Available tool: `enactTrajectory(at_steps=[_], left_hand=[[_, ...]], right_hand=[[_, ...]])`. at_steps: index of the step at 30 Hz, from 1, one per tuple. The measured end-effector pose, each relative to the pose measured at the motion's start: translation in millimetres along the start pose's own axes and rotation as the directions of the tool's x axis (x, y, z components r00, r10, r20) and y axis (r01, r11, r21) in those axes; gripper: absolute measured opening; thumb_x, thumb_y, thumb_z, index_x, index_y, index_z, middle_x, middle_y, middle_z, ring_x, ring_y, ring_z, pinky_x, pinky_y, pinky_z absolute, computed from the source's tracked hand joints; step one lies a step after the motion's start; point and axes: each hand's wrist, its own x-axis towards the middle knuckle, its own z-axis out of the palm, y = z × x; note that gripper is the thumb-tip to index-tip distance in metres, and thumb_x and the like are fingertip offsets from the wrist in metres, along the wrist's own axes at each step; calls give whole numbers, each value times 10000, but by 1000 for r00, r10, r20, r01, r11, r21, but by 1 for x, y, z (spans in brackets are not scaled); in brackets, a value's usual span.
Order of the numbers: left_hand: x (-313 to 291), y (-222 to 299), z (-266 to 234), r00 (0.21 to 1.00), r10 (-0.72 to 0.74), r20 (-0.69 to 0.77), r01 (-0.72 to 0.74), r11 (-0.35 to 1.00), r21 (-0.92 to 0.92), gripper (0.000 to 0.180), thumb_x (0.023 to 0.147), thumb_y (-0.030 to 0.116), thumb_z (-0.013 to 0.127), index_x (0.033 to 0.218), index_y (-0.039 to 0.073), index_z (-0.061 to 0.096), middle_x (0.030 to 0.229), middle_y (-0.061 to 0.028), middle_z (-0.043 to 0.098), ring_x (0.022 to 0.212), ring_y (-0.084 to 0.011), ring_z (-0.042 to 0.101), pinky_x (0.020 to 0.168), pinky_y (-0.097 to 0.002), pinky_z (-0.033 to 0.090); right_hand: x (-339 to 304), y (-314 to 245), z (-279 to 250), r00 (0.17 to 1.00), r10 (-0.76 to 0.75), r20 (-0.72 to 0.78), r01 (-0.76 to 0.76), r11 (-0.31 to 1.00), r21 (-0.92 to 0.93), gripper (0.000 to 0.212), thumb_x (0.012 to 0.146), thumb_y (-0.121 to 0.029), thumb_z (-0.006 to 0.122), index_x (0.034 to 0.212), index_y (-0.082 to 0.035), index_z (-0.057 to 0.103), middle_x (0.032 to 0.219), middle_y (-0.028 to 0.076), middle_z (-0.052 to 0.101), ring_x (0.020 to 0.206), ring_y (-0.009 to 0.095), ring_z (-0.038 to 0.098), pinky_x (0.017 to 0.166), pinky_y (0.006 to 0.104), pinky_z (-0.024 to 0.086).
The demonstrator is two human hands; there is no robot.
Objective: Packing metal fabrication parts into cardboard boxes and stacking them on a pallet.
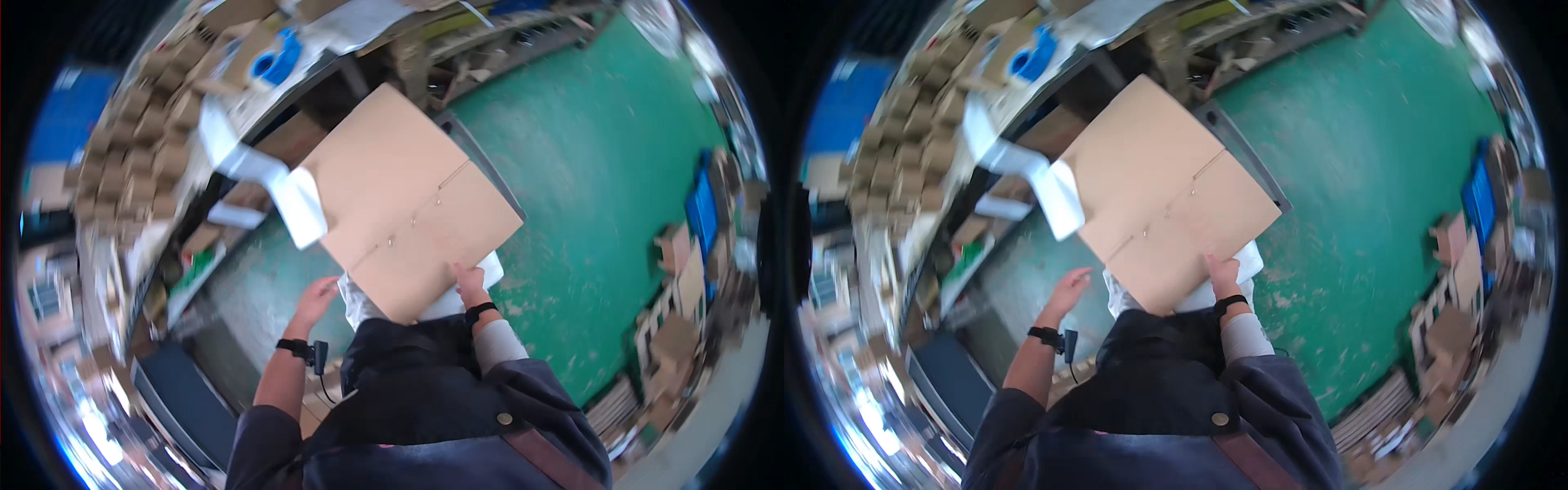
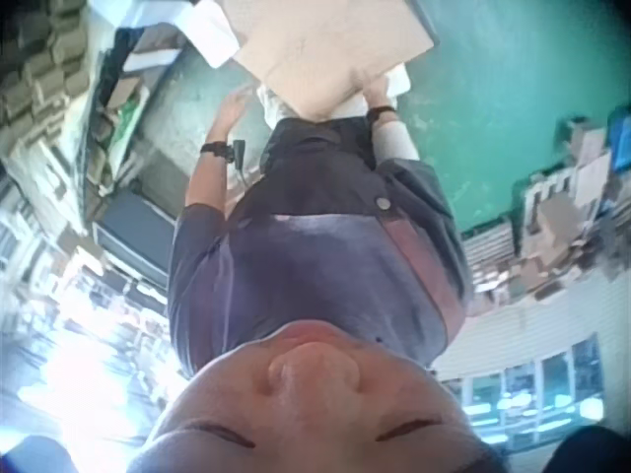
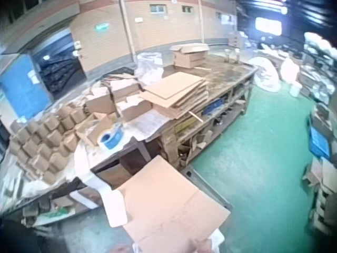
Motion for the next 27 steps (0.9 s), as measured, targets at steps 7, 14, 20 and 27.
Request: enactTrajectory(at_steps=[7, 14, 20, 27], left_hand=[[139, 24, -87, 954, 55, 295, -294, 360, 885, 637, 927, 425, 518, 1494, 276, 267, 1599, -54, 91, 1472, -227, 84, 1119, -622, 121], [194, -6, -187, 973, 174, 149, -199, 316, 928, 647, 921, 387, 545, 1487, 213, 286, 1592, -86, 99, 1470, -270, 74, 1116, -604, 155], [234, 108, -196, 826, 528, 195, -561, 805, 195, 623, 970, 420, 480, 1429, 19, 352, 1472, -231, 345, 1384, -309, 327, 1087, -421, 309], [176, 338, -269, 567, 798, 207, -278, 421, -864, 839, 926, 709, 177, 1481, 89, 278, 1420, -144, 454, 1274, -249, 450, 1055, -371, 339]], right_hand=[[-34, -14, 50, 897, -3, -441, 165, 930, 330, 629, 720, -282, 847, 1158, 58, 549, 1070, 149, 647, 907, 220, 641, 793, 318, 518], [-165, -51, -5, 793, -157, -588, 518, 680, 518, 275, 865, -116, 702, 1075, -37, 543, 1096, 108, 634, 945, 195, 631, 835, 339, 520], [-351, -79, -26, 484, -525, -700, 841, 500, 206, 406, 867, -162, 683, 1193, 26, 531, 1125, 92, 617, 1000, 180, 592, 916, 332, 455], [-327, -55, -47, 569, -557, -605, 751, 652, 107, 362, 817, -29, 651, 1162, 11, 552, 1110, 76, 619, 1022, 137, 572, 881, 281, 444]])
